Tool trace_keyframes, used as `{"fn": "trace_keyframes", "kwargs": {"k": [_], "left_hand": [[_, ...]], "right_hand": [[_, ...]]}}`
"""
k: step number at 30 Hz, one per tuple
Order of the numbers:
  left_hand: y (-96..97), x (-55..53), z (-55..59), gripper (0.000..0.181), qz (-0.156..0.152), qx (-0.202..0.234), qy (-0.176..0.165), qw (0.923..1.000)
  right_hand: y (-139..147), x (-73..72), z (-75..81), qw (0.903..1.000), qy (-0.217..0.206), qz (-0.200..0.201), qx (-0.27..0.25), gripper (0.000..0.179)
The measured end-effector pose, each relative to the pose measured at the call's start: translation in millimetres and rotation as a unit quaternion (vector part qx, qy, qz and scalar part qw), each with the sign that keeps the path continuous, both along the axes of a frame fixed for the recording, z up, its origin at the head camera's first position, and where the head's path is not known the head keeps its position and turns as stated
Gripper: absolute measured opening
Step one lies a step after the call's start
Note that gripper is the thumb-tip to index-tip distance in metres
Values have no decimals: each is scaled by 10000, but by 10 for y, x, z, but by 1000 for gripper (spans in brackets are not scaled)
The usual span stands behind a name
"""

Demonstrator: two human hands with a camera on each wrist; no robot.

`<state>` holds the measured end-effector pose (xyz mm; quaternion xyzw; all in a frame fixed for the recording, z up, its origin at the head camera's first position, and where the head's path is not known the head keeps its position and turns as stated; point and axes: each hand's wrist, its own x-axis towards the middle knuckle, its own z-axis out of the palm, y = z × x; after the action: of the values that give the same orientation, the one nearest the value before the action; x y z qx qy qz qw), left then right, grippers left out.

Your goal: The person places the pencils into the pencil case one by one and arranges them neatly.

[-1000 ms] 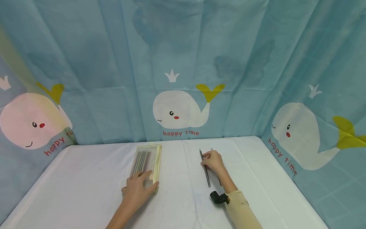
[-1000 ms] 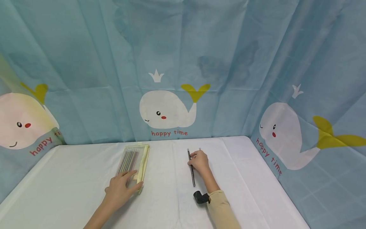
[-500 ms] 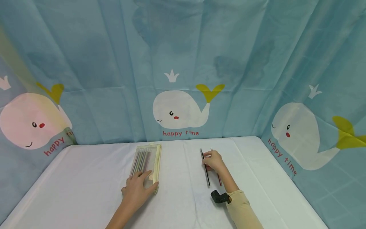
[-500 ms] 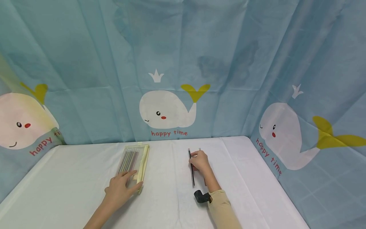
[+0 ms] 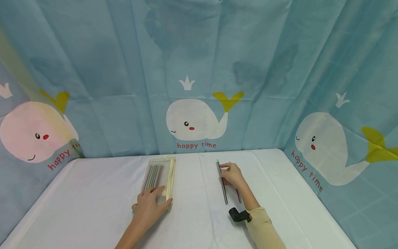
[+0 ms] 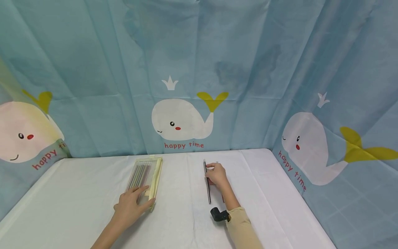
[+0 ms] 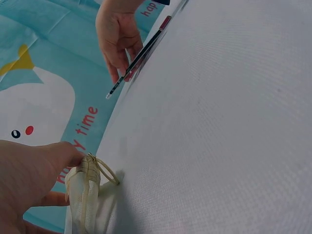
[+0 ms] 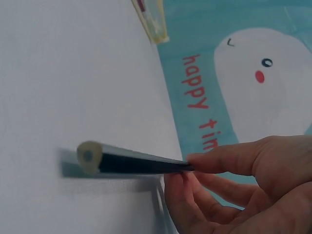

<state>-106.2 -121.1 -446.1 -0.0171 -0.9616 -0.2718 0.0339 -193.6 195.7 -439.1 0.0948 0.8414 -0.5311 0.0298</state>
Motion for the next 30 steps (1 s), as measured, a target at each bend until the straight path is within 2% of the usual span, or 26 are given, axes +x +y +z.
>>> {"fn": "trace_keyframes", "kwargs": {"k": [7,30], "left_hand": [[-2,-1,-10,62,-20,10,-49,10000],[-11,-6,-11,60,-3,38,-25,10000]], "right_hand": [[-70,-3,24,9999,132,11,36,42],[-481,-47,38,9976,378,558,-141,40]]}}
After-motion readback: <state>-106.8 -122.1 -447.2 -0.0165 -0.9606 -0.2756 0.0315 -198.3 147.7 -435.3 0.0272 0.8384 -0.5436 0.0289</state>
